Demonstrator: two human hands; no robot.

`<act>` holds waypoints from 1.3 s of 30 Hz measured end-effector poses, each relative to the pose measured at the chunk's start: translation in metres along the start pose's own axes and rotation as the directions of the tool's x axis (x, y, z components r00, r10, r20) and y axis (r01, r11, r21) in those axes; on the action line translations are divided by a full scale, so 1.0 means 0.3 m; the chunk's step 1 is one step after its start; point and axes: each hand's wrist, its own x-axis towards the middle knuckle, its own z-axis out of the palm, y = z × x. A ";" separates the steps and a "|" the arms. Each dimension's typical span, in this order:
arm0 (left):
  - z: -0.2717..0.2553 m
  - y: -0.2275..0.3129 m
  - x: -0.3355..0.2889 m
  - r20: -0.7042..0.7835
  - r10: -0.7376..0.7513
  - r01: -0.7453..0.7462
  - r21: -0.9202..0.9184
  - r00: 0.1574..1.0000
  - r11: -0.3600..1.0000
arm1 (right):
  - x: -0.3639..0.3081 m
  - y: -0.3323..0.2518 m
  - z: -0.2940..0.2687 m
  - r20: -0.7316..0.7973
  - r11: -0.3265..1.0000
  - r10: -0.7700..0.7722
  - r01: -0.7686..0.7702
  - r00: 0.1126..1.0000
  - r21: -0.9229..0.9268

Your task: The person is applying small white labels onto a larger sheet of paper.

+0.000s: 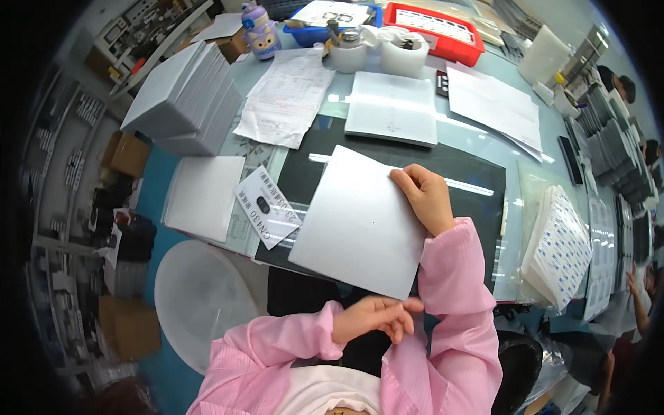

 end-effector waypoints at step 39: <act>-0.038 0.000 -0.050 0.097 0.631 0.298 0.819 0.770 -0.490 | -0.057 0.084 -0.210 -0.264 0.792 -0.436 0.227 0.861 -0.567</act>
